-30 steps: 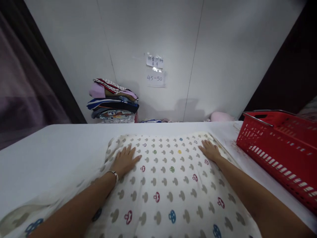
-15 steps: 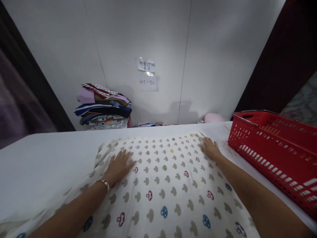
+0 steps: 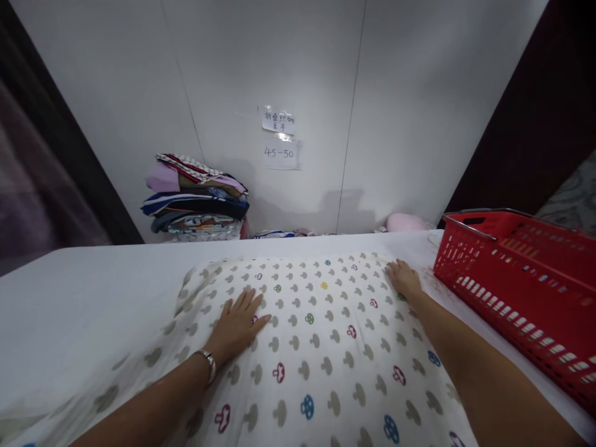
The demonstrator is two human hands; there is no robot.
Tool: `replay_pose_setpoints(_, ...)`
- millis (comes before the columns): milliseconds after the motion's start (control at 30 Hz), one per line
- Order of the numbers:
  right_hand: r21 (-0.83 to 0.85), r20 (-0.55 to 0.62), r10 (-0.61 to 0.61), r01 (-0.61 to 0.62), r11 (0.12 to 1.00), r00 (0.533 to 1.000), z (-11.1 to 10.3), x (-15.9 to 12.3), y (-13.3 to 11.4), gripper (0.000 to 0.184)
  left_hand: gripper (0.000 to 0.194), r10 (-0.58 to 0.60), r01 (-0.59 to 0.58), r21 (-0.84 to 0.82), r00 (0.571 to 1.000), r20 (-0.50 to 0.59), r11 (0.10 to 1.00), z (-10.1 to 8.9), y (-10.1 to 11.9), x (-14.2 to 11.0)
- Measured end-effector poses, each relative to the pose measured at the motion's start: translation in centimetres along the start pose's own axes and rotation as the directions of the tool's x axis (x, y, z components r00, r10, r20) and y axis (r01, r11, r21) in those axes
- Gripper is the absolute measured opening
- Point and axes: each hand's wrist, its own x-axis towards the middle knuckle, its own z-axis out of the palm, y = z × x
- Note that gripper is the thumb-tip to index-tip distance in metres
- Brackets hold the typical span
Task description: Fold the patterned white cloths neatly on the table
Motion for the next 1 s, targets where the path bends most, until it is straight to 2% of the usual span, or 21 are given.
replay_pose_setpoints(67,-0.02,-0.063,0.011,-0.012,1.0,0.998,-0.5,-0.4,0.1,0.038,0.064,-0.006,0.006,-0.005,1.0,0.0,1.0,-0.2,0.2,-0.1)
replay_pose_setpoints(233,0.005,-0.019,0.104,-0.104,0.995,0.994,-1.1,0.2,0.0,0.037,0.061,-0.012,0.012,0.01,1.0,-0.021,1.0,-0.4,0.5,-0.2)
replay_pose_setpoints(433,0.055,-0.005,0.231,-0.23,0.972,0.973,-0.3,2.2,-0.9,0.035,0.059,0.004,-0.003,0.028,0.999,-0.053,1.0,-0.1,0.2,-0.2)
replay_pose_setpoints(700,0.157,-0.069,0.307,-0.294,0.943,0.949,-0.3,3.0,-0.4,0.041,0.056,0.019,-0.016,0.043,0.997,-0.079,0.999,0.2,0.0,-0.2)
replay_pose_setpoints(867,0.179,-0.009,0.315,-0.308,0.934,0.949,0.0,3.7,-0.4,0.031,0.06,0.005,-0.003,0.028,0.998,-0.055,1.0,0.0,0.1,-0.2)
replay_pose_setpoints(1000,0.212,0.029,0.31,-0.309,0.927,0.95,-0.2,4.8,-1.0,0.034,0.06,0.008,-0.006,0.026,0.998,-0.057,1.0,0.0,0.0,-0.2)
